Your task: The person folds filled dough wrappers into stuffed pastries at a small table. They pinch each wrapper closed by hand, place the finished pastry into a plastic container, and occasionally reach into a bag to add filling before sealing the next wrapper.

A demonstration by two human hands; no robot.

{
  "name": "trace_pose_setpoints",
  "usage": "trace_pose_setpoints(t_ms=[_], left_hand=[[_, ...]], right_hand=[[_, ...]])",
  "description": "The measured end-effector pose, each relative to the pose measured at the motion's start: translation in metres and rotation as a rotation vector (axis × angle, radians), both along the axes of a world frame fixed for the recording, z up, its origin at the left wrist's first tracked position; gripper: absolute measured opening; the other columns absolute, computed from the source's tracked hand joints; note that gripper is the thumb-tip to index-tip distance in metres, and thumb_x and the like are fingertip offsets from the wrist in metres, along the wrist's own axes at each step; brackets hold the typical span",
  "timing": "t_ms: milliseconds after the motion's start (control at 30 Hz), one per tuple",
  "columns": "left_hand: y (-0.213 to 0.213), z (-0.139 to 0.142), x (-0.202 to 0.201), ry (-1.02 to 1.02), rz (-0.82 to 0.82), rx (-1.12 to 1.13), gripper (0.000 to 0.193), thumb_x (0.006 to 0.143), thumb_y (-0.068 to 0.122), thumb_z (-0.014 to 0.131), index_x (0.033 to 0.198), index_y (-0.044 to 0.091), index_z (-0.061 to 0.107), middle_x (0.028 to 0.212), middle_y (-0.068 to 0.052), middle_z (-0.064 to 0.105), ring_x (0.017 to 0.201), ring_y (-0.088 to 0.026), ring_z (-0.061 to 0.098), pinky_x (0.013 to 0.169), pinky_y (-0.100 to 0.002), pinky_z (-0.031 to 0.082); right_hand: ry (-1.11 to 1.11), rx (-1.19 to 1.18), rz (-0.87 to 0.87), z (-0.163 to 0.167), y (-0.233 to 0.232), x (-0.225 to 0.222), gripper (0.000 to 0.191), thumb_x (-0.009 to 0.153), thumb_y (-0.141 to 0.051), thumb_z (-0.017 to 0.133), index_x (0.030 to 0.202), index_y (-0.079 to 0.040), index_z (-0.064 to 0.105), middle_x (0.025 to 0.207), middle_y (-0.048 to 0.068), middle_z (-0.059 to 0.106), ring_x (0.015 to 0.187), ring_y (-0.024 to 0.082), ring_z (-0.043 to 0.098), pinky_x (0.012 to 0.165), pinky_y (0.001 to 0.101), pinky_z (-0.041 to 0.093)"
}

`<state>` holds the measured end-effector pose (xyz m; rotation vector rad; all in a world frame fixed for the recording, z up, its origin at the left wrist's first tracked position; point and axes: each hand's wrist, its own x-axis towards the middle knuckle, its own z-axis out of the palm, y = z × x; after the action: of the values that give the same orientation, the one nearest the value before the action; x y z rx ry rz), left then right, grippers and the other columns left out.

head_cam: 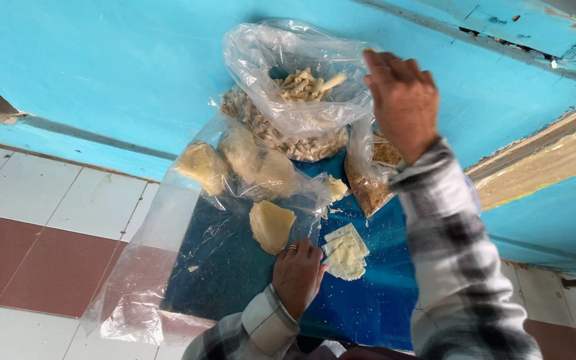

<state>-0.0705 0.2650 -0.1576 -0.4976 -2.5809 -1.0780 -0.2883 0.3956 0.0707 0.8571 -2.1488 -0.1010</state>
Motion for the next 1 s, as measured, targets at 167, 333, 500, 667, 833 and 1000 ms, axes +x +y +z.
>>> trace_pose_setpoints(t_ms=[167,333,500,667,833,1000], left_hand=[[0.004,-0.007,-0.001,-0.016,-0.042,-0.043,0.018,0.089,0.017,0.075,0.097,0.005,0.064,0.101,-0.012,0.057,0.097,-0.032,0.062,0.082,-0.046,0.052],[0.004,-0.006,0.002,-0.016,-0.065,0.023,0.015,0.088,0.015,0.075,0.092,0.007,0.063,0.099,-0.011,0.057,0.097,-0.032,0.063,0.082,-0.045,0.052],[0.006,-0.004,0.001,-0.009,-0.085,0.035,0.024,0.084,0.017,0.078,0.095,0.003,0.062,0.099,-0.014,0.056,0.095,-0.034,0.062,0.077,-0.046,0.052],[0.007,-0.009,0.0,-0.032,-0.107,0.058,0.017,0.088,0.014,0.076,0.095,0.005,0.063,0.098,-0.011,0.057,0.094,-0.031,0.063,0.078,-0.043,0.054],[0.004,-0.009,0.0,-0.037,-0.119,0.065,0.015,0.087,0.012,0.075,0.093,0.006,0.064,0.097,-0.011,0.058,0.092,-0.03,0.064,0.078,-0.042,0.054],[0.004,-0.007,-0.001,-0.037,-0.118,0.041,0.016,0.088,0.013,0.074,0.097,0.004,0.064,0.097,-0.012,0.058,0.091,-0.031,0.065,0.076,-0.042,0.055]], right_hand=[[-0.084,-0.073,-0.243,-0.019,0.106,0.031,0.021,0.098,-0.016,0.08,0.119,-0.017,0.079,0.111,0.007,0.076,0.096,0.029,0.069,0.077,0.0406,0.056],[-0.238,-0.096,-0.507,-0.07,0.186,0.031,0.009,0.097,-0.024,0.075,0.1,-0.028,0.083,0.106,0.004,0.077,0.098,0.027,0.07,0.076,0.0416,0.057],[-0.408,-0.183,-0.573,-0.091,0.207,-0.001,0.013,0.099,-0.035,0.074,0.104,-0.025,0.082,0.106,0.004,0.076,0.1,0.025,0.068,0.082,0.0427,0.055],[-0.444,-0.019,-0.535,-0.116,0.168,-0.041,0.024,0.097,-0.035,0.071,0.116,-0.023,0.079,0.112,0.009,0.071,0.107,0.029,0.063,0.08,0.0456,0.054],[-0.502,0.26,-0.651,-0.12,0.146,-0.056,0.015,0.095,-0.028,0.072,0.108,-0.028,0.08,0.115,0.011,0.067,0.114,0.026,0.061,0.08,0.0403,0.056],[-0.614,0.181,-0.723,-0.108,0.158,-0.062,0.009,0.098,-0.029,0.071,0.103,-0.025,0.078,0.095,0.005,0.073,0.084,0.025,0.067,0.072,0.0375,0.053]])
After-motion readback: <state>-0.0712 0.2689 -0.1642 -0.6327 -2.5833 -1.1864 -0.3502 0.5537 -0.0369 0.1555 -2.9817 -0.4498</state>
